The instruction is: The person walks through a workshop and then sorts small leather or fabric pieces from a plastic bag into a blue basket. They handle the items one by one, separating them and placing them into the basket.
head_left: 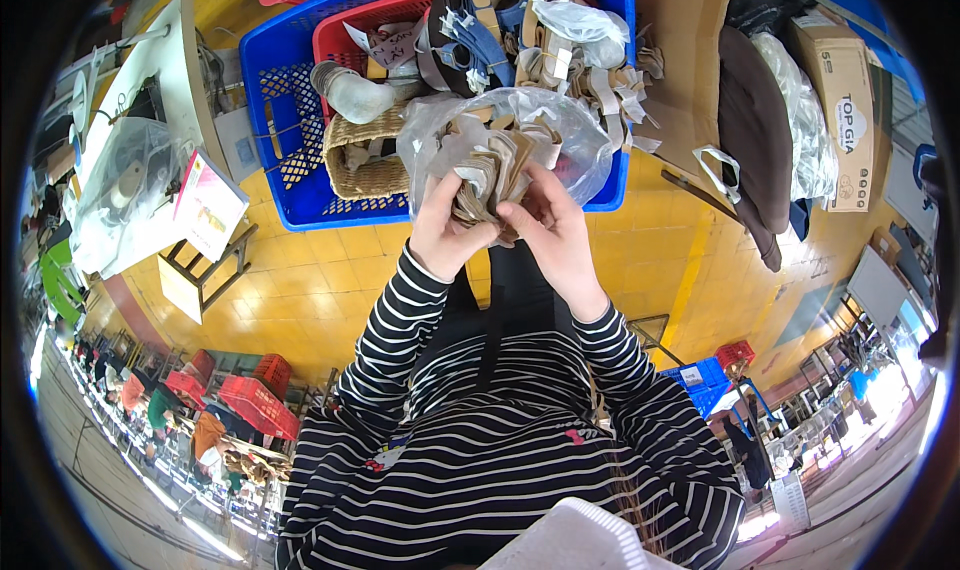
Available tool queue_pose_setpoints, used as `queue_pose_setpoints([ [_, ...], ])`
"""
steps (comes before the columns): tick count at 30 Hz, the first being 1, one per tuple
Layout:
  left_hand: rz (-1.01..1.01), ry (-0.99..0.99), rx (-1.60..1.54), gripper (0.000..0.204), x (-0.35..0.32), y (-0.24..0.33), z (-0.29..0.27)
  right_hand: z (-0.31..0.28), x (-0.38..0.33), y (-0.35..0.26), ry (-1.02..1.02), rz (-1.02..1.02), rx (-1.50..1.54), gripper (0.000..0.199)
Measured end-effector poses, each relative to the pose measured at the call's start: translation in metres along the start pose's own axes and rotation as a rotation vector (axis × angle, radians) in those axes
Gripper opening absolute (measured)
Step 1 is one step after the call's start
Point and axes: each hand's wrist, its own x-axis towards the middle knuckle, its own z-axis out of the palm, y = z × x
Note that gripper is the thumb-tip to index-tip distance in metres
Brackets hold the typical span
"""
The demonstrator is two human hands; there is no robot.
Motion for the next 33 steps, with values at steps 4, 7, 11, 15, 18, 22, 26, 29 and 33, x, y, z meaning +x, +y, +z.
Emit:
queue_pose_setpoints([
  [4, -0.128, 0.029, -0.195, 0.064, -0.005, -0.003, -0.007, 0.002, 0.000, -0.020, 0.030, 0.106, -0.004, 0.035],
  [7, -0.180, 0.050, -0.385, 0.064, -0.003, -0.011, -0.015, 0.001, 0.003, -0.015, 0.091, 0.115, -0.051, 0.027],
  [11, -0.256, 0.035, -0.495, 0.060, -0.003, -0.014, -0.021, -0.001, 0.002, -0.010, 0.084, 0.095, -0.127, 0.024],
  [15, -0.267, 0.020, -0.519, 0.060, -0.004, -0.018, -0.024, 0.001, 0.002, -0.010, 0.079, 0.098, -0.077, 0.026],
  [18, -0.285, 0.016, -0.537, 0.058, -0.003, -0.017, -0.025, -0.003, 0.002, -0.001, 0.030, 0.029, -0.137, 0.035],
  [22, -0.218, 0.027, -0.342, 0.056, -0.002, -0.018, -0.028, 0.004, -0.002, -0.009, 0.133, -0.347, -0.771, 0.050],
  [26, -0.186, 0.003, -0.224, 0.052, -0.001, -0.014, -0.025, 0.007, -0.002, 0.000, 0.217, -0.239, -0.635, 0.046],
  [29, -0.142, -0.018, -0.331, 0.046, -0.001, -0.015, -0.026, 0.002, -0.001, -0.003, 0.160, -0.179, -0.642, 0.043],
  [33, -0.126, -0.080, -0.466, 0.043, -0.003, -0.012, -0.026, -0.004, 0.002, 0.004, 0.080, -0.100, -0.386, 0.041],
])
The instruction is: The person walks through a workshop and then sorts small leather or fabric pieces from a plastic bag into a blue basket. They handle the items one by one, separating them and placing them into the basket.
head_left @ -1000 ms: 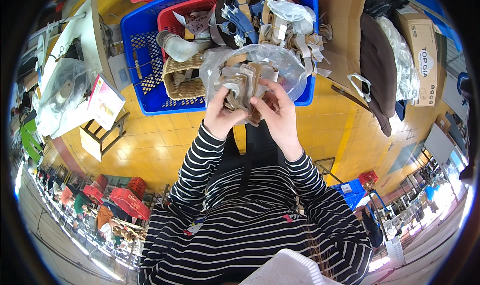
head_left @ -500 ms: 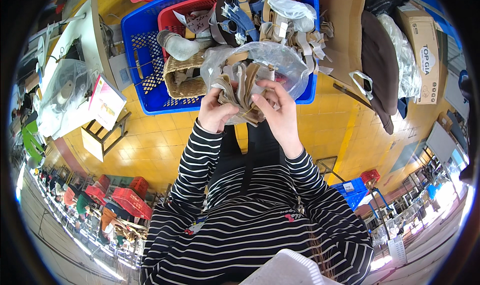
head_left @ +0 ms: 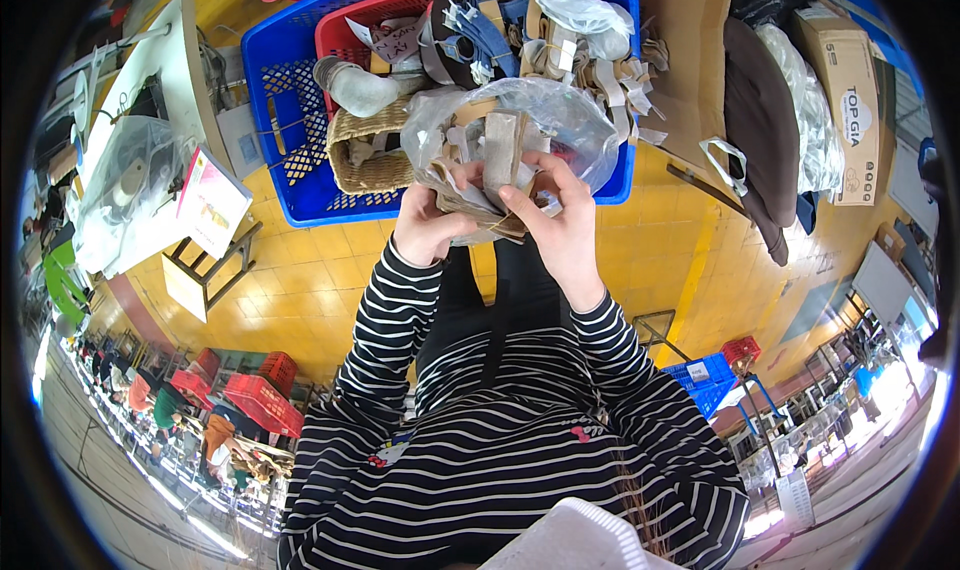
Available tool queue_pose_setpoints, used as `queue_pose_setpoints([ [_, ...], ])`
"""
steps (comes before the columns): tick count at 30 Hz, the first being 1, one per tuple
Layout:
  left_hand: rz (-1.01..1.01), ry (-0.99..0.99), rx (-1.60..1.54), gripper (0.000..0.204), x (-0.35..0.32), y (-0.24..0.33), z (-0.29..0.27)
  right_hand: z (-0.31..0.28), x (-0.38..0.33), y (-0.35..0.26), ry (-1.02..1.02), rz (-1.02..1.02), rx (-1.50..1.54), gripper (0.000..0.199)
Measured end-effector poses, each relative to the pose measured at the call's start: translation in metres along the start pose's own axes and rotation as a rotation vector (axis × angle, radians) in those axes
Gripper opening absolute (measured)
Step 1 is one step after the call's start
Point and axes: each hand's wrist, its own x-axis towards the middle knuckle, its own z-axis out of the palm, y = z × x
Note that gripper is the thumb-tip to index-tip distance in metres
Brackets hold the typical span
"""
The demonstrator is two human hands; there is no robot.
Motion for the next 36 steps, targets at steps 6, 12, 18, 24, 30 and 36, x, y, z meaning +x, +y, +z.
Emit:
queue_pose_setpoints([
  [6, 0.040, -0.003, -0.201, 0.053, -0.014, -0.007, -0.016, -0.001, -0.006, -0.014, -0.018, -0.139, 0.070, 0.046],
  [12, 0.015, 0.053, -0.149, 0.062, -0.018, -0.004, -0.020, 0.000, -0.013, -0.023, -0.040, -0.147, 0.116, 0.049],
  [18, 0.103, -0.033, 0.030, 0.040, -0.015, 0.001, -0.010, -0.001, -0.015, -0.017, -0.056, -0.213, 0.143, 0.051],
  [24, 0.445, -0.207, 0.202, 0.029, -0.003, -0.017, -0.017, 0.005, -0.018, -0.013, -0.004, -0.165, 0.007, 0.058],
  [30, 0.426, -0.157, 0.293, 0.041, -0.006, -0.021, -0.005, 0.008, -0.010, -0.010, 0.012, -0.345, -0.167, 0.062],
  [36, 0.295, 0.080, 0.092, 0.108, -0.005, -0.037, 0.015, 0.018, -0.013, 0.011, 0.021, 0.120, 0.078, 0.051],
])
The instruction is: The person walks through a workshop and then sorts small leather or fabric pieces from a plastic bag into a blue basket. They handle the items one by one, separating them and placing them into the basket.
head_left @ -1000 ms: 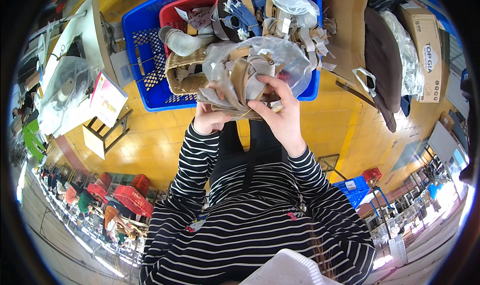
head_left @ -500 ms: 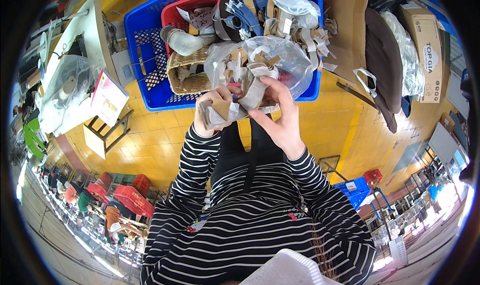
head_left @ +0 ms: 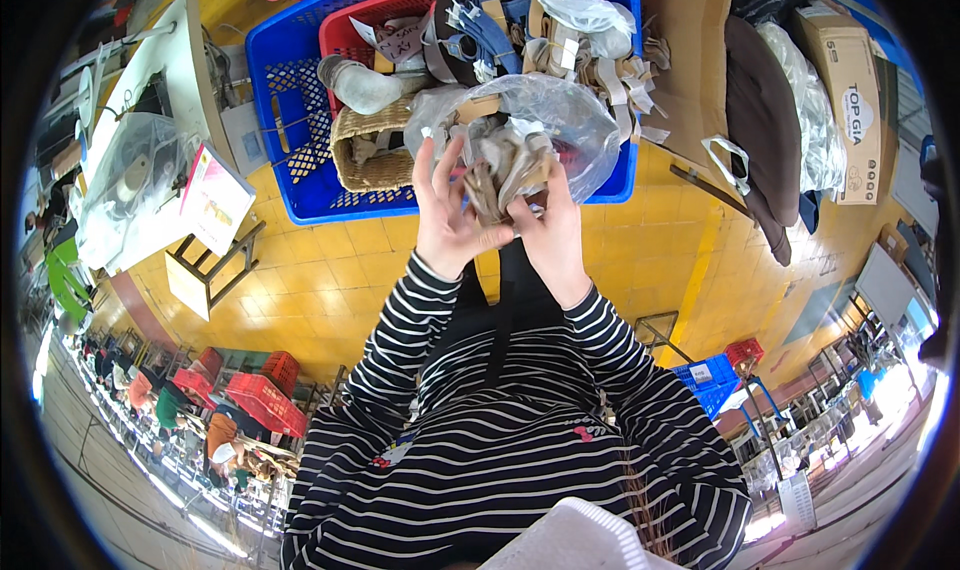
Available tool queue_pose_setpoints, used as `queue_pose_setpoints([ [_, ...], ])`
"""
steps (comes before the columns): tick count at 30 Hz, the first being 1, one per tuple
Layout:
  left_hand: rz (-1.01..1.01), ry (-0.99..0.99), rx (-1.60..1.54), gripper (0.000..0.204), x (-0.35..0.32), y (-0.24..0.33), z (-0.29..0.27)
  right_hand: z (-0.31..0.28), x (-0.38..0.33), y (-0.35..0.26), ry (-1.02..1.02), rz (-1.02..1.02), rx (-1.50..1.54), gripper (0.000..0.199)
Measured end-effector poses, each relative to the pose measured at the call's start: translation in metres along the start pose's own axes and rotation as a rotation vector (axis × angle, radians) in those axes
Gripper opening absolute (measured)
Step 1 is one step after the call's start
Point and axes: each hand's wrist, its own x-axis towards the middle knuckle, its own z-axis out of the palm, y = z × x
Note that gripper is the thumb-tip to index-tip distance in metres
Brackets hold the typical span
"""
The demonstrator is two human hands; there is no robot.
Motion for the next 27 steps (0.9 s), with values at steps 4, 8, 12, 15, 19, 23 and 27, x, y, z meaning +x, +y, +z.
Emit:
queue_pose_setpoints([
  [4, -0.202, 0.097, 0.136, 0.083, -0.001, -0.011, 0.004, 0.008, 0.000, -0.004, 0.083, 0.008, 0.134, 0.055],
  [8, -0.195, 0.127, 0.232, 0.051, 0.004, -0.013, 0.009, 0.010, 0.002, 0.005, 0.035, 0.029, 0.259, 0.064],
  [12, -0.204, 0.192, 0.163, 0.037, 0.007, -0.019, 0.005, 0.010, 0.000, 0.001, 0.009, 0.095, 0.271, 0.058],
  [15, -0.230, 0.332, -0.242, 0.033, 0.012, -0.017, 0.008, 0.016, 0.002, 0.001, 0.051, 0.040, 0.145, 0.057],
  [19, -0.245, 0.263, -0.189, 0.038, 0.012, -0.020, -0.004, 0.016, 0.003, 0.001, 0.044, -0.045, -0.022, 0.059],
  [23, -0.209, 0.206, 0.028, 0.046, 0.016, -0.021, -0.009, 0.013, 0.002, -0.009, -0.031, 0.021, -0.022, 0.057],
  [27, -0.123, 0.426, 0.021, 0.050, 0.015, -0.026, -0.003, 0.020, 0.004, -0.004, -0.018, 0.030, -0.131, 0.056],
])
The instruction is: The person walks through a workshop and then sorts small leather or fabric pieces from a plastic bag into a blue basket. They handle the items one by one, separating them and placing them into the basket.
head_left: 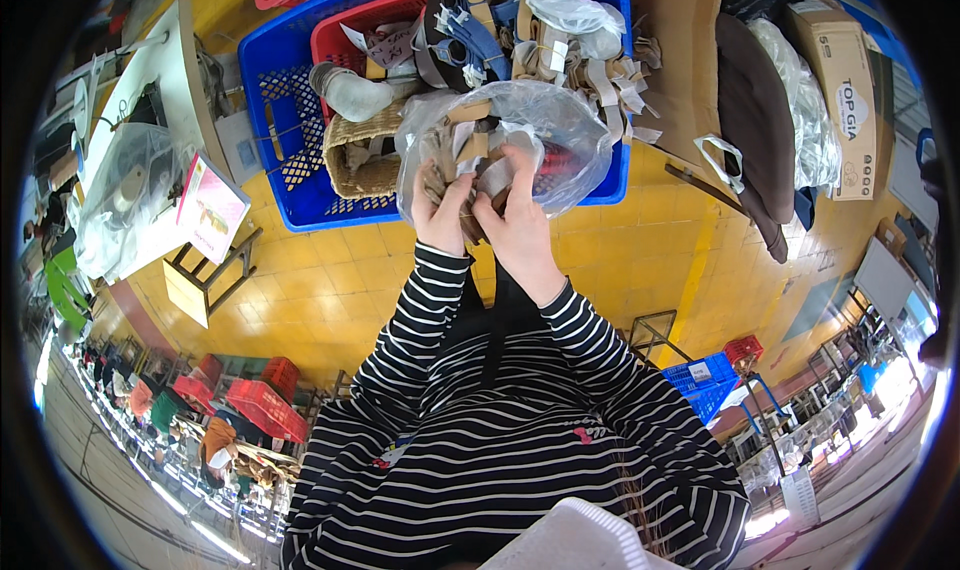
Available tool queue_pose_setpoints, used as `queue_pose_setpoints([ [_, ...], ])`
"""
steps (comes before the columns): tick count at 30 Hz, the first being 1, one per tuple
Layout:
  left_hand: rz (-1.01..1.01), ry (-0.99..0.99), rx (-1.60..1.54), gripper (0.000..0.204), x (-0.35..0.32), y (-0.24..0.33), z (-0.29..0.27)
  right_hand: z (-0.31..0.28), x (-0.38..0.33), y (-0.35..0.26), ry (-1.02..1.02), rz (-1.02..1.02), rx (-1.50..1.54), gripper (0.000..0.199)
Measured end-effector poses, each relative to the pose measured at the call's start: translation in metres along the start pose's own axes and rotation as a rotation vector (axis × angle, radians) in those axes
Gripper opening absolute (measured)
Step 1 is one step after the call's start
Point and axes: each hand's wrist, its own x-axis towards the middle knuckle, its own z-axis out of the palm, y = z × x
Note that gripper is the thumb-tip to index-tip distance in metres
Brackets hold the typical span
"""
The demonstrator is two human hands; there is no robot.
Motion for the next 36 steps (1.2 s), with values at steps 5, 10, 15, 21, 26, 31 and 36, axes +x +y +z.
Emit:
queue_pose_setpoints([
  [5, 0.446, 0.301, 0.197, 0.045, 0.009, 0.028, -0.016, -0.009, -0.003, 0.025, -0.025, 0.115, -0.132, 0.052],
  [10, 0.354, 0.165, -0.088, 0.019, 0.011, 0.137, -0.037, -0.036, -0.005, 0.054, -0.039, 0.173, 0.099, 0.060],
  [15, 0.238, 0.150, 0.305, 0.057, -0.003, 0.111, -0.032, -0.032, 0.028, 0.029, -0.135, 0.182, 0.164, 0.071],
  [21, 0.590, 0.153, 1.105, 0.086, 0.014, 0.053, -0.031, -0.060, 0.056, 0.032, -0.142, -0.042, 0.042, 0.029],
  [26, 0.644, 0.109, 1.123, 0.071, 0.042, 0.039, -0.036, -0.103, 0.126, 0.089, 0.598, -0.271, -0.171, 0.046],
  [31, 0.612, -0.059, 1.029, 0.066, 0.042, 0.049, -0.029, -0.110, 0.177, 0.139, 0.468, -0.094, -0.748, 0.062],
  [36, 0.448, -0.067, 0.917, 0.067, 0.036, 0.052, -0.034, -0.121, 0.175, 0.140, 0.394, -0.036, -0.577, 0.057],
])
